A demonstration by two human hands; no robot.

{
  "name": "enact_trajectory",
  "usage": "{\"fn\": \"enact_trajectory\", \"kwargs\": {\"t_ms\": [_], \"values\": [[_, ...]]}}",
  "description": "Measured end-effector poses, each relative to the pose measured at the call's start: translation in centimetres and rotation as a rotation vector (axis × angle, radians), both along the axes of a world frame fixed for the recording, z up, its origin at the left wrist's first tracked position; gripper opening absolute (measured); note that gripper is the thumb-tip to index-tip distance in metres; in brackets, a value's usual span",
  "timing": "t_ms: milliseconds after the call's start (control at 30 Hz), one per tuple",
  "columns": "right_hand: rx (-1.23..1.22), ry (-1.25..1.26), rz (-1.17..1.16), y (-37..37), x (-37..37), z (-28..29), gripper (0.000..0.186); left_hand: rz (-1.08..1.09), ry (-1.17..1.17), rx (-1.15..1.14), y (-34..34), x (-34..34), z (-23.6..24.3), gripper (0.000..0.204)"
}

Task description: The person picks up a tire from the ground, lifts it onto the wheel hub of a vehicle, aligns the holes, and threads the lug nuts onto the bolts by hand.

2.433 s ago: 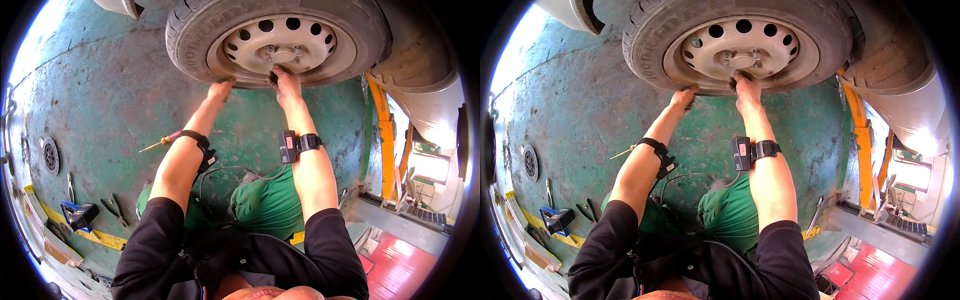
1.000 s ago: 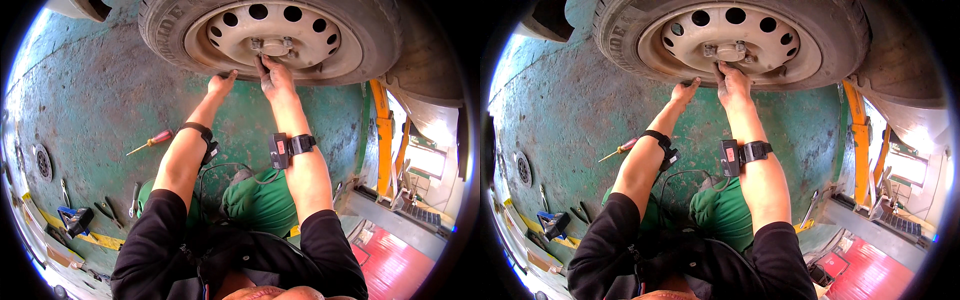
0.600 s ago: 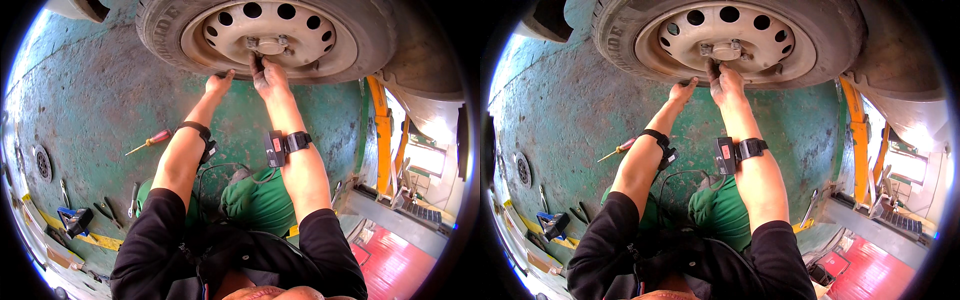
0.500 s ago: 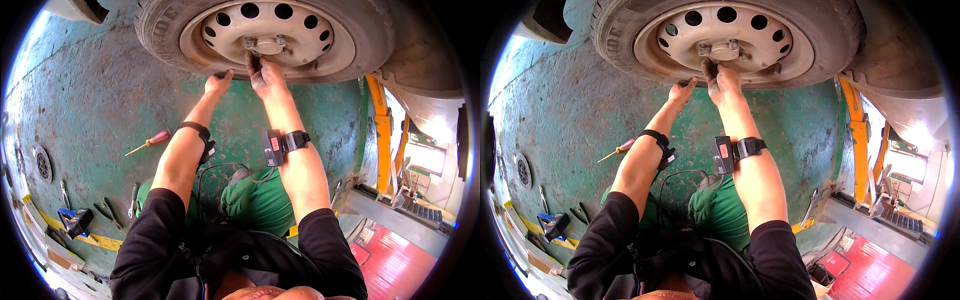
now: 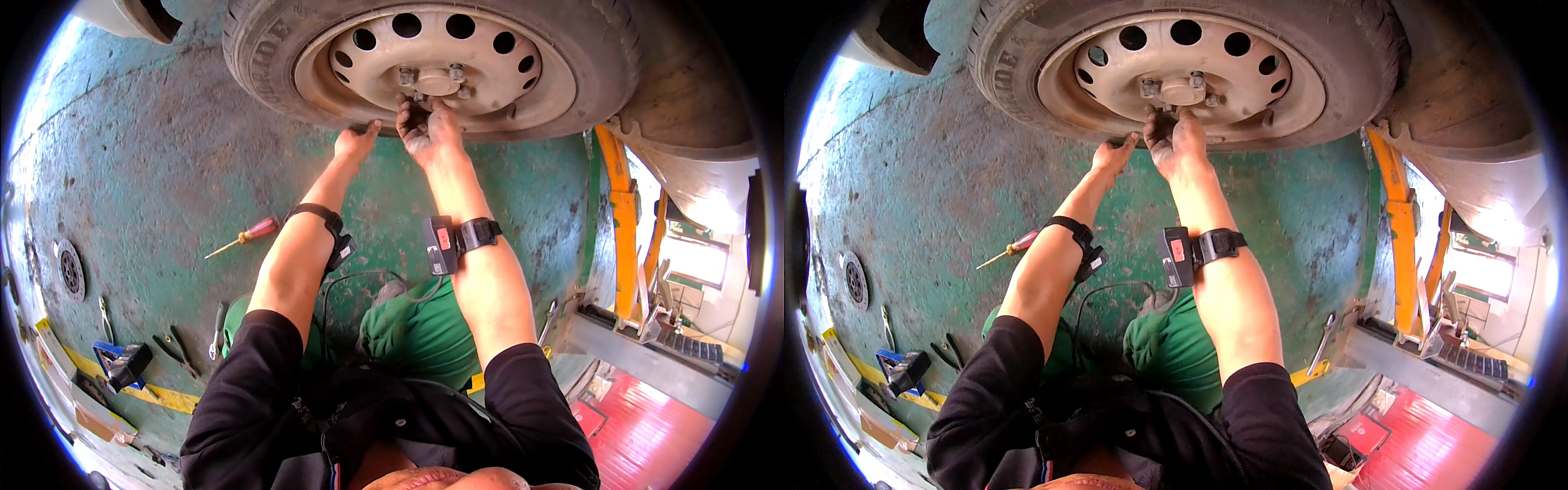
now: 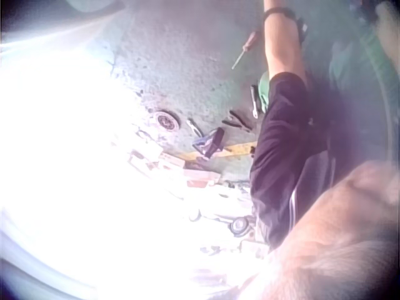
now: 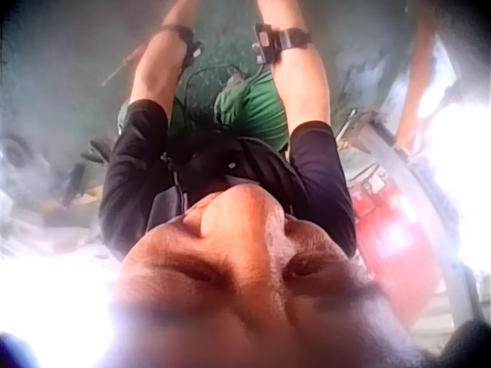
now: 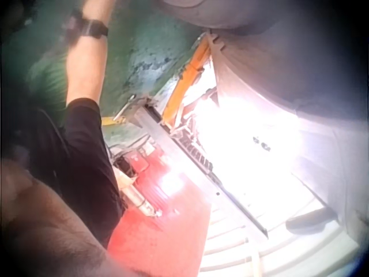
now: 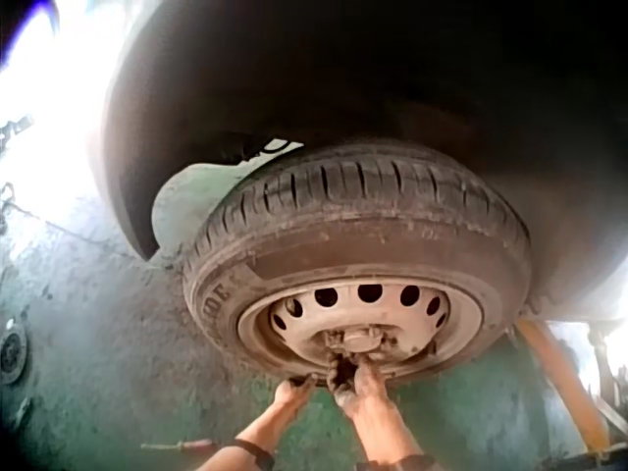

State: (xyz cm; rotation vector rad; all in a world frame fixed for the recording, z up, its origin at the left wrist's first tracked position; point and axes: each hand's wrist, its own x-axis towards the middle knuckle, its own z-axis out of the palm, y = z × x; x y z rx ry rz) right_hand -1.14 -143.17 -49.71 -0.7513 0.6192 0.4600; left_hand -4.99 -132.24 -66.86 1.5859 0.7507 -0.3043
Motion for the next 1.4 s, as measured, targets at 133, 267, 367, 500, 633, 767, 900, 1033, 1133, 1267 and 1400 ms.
{"fn": "enact_trajectory", "kwargs": {"t_ms": [133,267,367,500,633,767,900,1033,1133,1267,1400], "values": [[0.200,0.001,0.090,-1.3,0.2,-1.0,0.040,0.002,-0.048,-0.002,-0.4,0.0,-0.4,0.074],[0.006,0.048,0.065,0.2,-0.5,1.1,0.047,-0.044,0.033,-0.020,-0.1,0.1,-0.3,0.076],[-0.014,0.038,0.037,0.4,-0.6,1.4,0.049,-0.005,-0.023,-0.042,-0.1,0.0,0.0,0.076],[-0.048,0.036,0.068,-0.1,-0.8,1.4,0.049,0.020,0.014,-0.055,-0.4,-0.3,1.2,0.081],[0.083,0.006,0.076,-0.5,-0.4,0.8,0.049,0.022,0.044,-0.027,-0.2,-0.1,0.6,0.083],[0.020,0.062,0.102,-0.2,-0.4,1.0,0.049,0.015,0.039,-0.023,-0.3,-0.2,1.2,0.082],[0.159,0.035,0.156,-1.6,0.2,-0.8,0.050,0.010,0.040,-0.032,-0.5,-0.2,1.7,0.079],[-0.062,0.124,0.156,-0.4,-0.3,0.6,0.048,0.032,0.024,-0.024,-0.4,-0.5,1.7,0.077],[0.148,0.108,-0.003,0.5,-0.5,1.7,0.045,0.040,0.002,-0.017,-0.3,-0.4,1.2,0.076],[0.155,0.091,0.184,-1.4,0.3,-1.0,0.042,0.037,-0.003,-0.004,-0.7,-0.3,1.4,0.076],[0.174,0.119,0.059,-0.4,-0.2,0.4,0.039,0.011,0.016,-0.021,-0.3,-0.5,2.1,0.076]]}}
